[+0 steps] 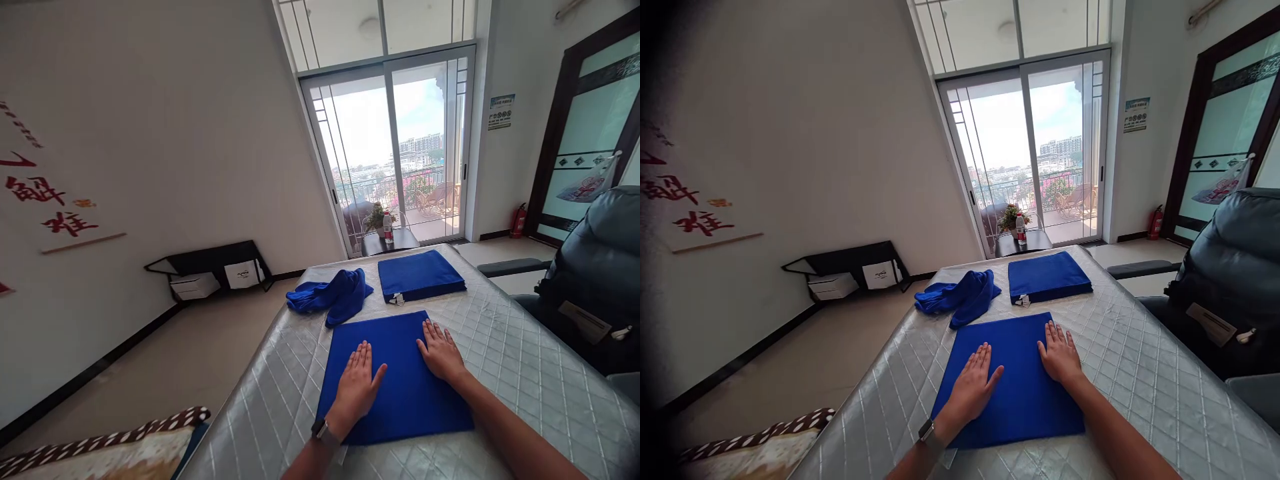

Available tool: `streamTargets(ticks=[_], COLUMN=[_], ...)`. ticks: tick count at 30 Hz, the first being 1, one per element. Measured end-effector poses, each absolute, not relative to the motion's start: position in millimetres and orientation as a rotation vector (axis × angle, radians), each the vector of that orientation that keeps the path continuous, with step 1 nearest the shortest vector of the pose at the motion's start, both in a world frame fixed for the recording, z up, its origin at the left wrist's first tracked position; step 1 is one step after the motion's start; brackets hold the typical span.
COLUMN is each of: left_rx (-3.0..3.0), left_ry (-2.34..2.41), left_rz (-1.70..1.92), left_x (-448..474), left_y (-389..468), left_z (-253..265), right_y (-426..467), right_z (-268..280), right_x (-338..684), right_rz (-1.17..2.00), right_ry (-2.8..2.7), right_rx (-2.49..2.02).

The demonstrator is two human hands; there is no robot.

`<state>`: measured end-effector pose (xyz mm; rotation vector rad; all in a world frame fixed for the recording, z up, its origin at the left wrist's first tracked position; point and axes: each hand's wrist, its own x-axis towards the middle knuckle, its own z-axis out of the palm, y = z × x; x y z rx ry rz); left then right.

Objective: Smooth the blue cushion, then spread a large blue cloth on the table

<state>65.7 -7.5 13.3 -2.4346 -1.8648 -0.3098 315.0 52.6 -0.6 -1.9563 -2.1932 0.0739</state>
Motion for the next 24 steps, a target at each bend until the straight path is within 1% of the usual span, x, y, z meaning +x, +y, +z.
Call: streamTargets(ticks=[3, 6, 10, 15, 24], left_rx=[-2.58, -2.659, -2.657, -2.527, -2.215], left_ry=[-1.694, -1.566, -1.633, -1.796, -2.07], left_rz=[-0.36, -0.445, -0.443, -0.35, -0.277], left_x=[126, 175, 197, 154, 5], left_y=[7, 25, 41, 45, 39], left_z=[23, 22, 12, 5, -7], right_y=[52, 50, 51, 54, 57], right_z=[-1, -2, -3, -1, -4], right_x=[317, 320, 321, 318, 318], right_rz=[0.049, 0.03, 0.053, 0.126, 0.133], right_ry=[-2.211, -2.252, -2.273, -2.208, -2.208], right_rx=[-1.947, -1.951, -1.958, -1.973, -1.985])
